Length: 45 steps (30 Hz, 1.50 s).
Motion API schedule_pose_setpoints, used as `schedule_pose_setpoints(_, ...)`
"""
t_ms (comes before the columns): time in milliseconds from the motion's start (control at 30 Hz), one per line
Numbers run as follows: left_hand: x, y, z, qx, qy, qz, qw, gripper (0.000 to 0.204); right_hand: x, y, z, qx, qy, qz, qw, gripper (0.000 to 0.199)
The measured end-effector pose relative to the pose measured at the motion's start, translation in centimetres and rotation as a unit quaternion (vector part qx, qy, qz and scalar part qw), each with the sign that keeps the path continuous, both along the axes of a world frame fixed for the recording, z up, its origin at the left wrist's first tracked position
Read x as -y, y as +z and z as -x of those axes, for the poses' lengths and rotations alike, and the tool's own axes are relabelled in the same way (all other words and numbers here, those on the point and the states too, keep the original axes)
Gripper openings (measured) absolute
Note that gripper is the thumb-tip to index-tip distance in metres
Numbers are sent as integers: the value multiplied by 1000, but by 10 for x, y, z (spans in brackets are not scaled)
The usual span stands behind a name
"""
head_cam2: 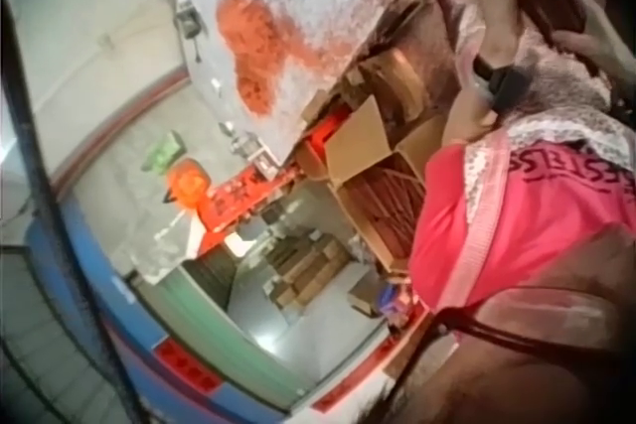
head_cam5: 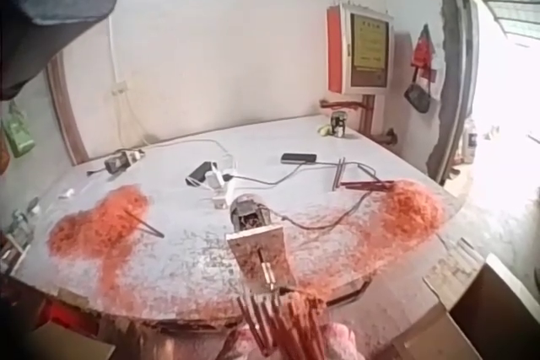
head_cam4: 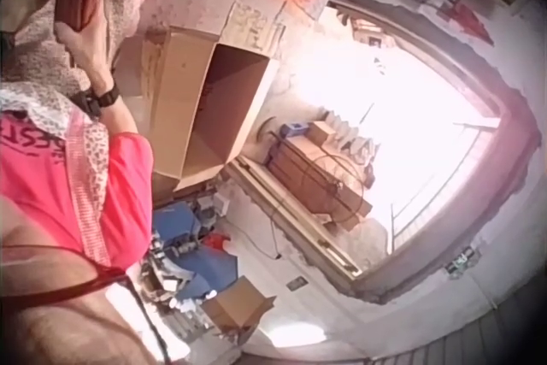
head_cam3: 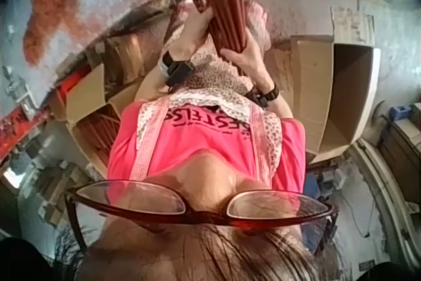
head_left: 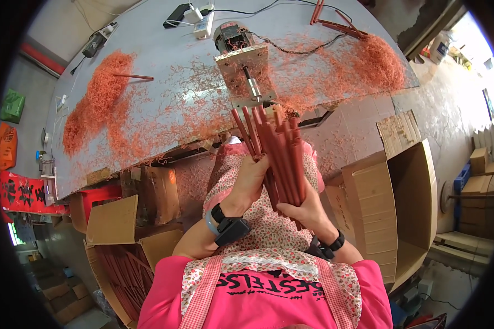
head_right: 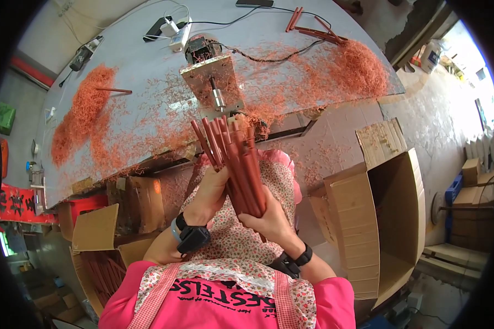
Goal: The person picks up a bundle of red tubes, feeds each one individually into a spinning machine, and then places the processed bundle into a cardboard box.
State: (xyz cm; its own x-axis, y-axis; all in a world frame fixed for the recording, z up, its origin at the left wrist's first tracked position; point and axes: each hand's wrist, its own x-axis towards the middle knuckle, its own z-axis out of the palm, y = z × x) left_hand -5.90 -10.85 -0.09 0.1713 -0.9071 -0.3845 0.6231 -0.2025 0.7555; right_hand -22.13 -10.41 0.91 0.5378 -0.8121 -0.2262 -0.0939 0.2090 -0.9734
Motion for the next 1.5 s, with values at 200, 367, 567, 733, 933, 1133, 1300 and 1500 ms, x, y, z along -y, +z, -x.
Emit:
schedule_pose_setpoints(200, 6, -2, -9, 34, -47, 0, 998, 25, 15, 20, 3, 61, -2, -184, 981, 64)
schedule_pose_setpoints(367, 15, 5, -10, 25, -9, -10, 1000, 22, 24, 28, -10, 67, -14, -145, 987, 62)
schedule_pose_setpoints(567, 0, 0, -24, 22, -63, -45, 997, 23, 4, -16, 2, 14, -21, 9, 1000, 61)
schedule_pose_setpoints(733, 9, -2, 0, 3, 25, 7, 1000, 26, -3, -18, -12, 52, -6, 16, 998, 62)
schedule_pose_setpoints(933, 6, -1, -15, 3, -71, -36, 997, 22, 14, 27, 1, 72, 4, -179, 981, 55)
schedule_pose_setpoints(1133, 18, 0, -14, 34, -31, -12, 999, 24, 24, 17, -7, 98, 2, -176, 980, 52)
schedule_pose_setpoints(1300, 9, 4, -18, -38, -62, -50, 996, 25, 13, 1, -8, 115, 18, -178, 977, 56)
schedule_pose_setpoints(1500, 9, 17, -3, -60, -46, -61, 995, 24, -2, -13, -8, 77, -15, 1, 997, 60)
